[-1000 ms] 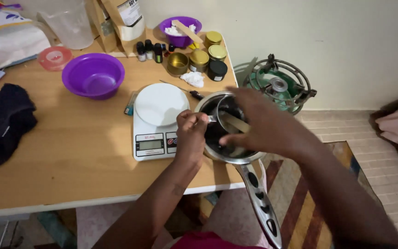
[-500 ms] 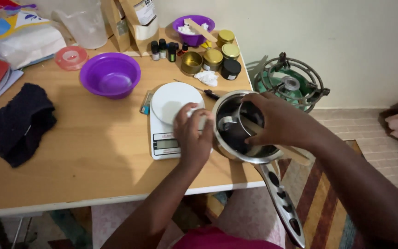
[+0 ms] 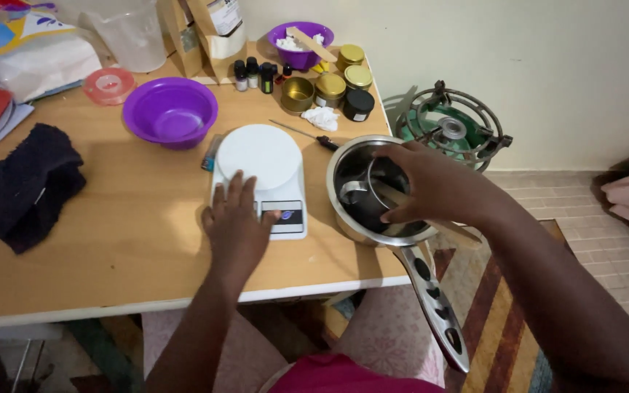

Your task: Stirring melting wax in a small pot using a wooden stick and a thermometer probe over a double boiler setup to monitor temperature and consistency.

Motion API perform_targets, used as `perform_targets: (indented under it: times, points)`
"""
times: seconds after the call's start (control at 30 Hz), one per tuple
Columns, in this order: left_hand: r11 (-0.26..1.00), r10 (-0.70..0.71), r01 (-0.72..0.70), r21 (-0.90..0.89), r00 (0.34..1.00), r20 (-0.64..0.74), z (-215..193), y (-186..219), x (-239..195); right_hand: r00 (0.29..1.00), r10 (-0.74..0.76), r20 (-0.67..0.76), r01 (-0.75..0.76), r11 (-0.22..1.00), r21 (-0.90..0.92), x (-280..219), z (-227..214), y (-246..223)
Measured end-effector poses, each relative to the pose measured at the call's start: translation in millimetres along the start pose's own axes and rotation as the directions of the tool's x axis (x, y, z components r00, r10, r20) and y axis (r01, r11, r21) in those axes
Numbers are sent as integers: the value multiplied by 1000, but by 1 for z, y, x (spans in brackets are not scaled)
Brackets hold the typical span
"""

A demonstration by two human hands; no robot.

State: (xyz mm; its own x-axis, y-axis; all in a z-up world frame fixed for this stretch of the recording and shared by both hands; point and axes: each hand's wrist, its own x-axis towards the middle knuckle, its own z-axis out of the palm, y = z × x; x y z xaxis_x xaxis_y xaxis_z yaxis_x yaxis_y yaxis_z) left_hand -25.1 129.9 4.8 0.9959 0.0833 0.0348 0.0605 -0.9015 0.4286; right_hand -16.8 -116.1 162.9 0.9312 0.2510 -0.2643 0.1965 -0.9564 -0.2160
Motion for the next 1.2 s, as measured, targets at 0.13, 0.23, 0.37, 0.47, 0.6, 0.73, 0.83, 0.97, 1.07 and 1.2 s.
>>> perform_targets:
  times: [0.13, 0.23, 0.37, 0.47, 0.6, 0.73, 0.83, 0.97, 1.07, 1.2]
  points:
    - [999, 38, -37, 21, 998, -53, -1, -31, 1, 1000, -18, -1, 18, 999, -31, 8, 8, 8]
    - [1000, -2, 2, 24, 1000, 8, 1, -53, 6, 1000, -22, -12, 22, 999, -24, 10, 10, 8]
    - [984, -58, 67, 163, 996, -60, -3, -39, 10, 999, -27, -17, 26, 999, -33, 12, 10, 7]
    - [989, 145, -135, 53, 898, -414, 13, 8, 14, 1000, -29, -10, 28, 999, -39, 16, 10, 7]
    - [874, 373, -425, -235, 897, -235, 14, 74, 12, 1000, -17, -22, 16, 999, -33, 16, 11, 9]
    - [851, 401, -407, -333, 911, -90, 13, 91, 26, 999, -11, -30, 10, 999, -39, 15, 9, 7]
    - [829, 389, -399, -393, 915, -108, 15, 97, 31, 999, 15, -34, -16, 1000, -21, 15, 18, 8]
    - [846, 360, -341, -409, 932, -31, 10, 109, 37, 998, 17, -63, -21, 998, -66, 20, 27, 17]
    - [857, 391, -376, -351, 920, -30, 12, 113, 45, 997, 31, -73, -32, 999, -11, 15, 22, 14]
    - [850, 439, -416, -322, 899, -3, 8, 117, 54, 967, 131, -217, -25, 901, 433, -21, 2, 7]
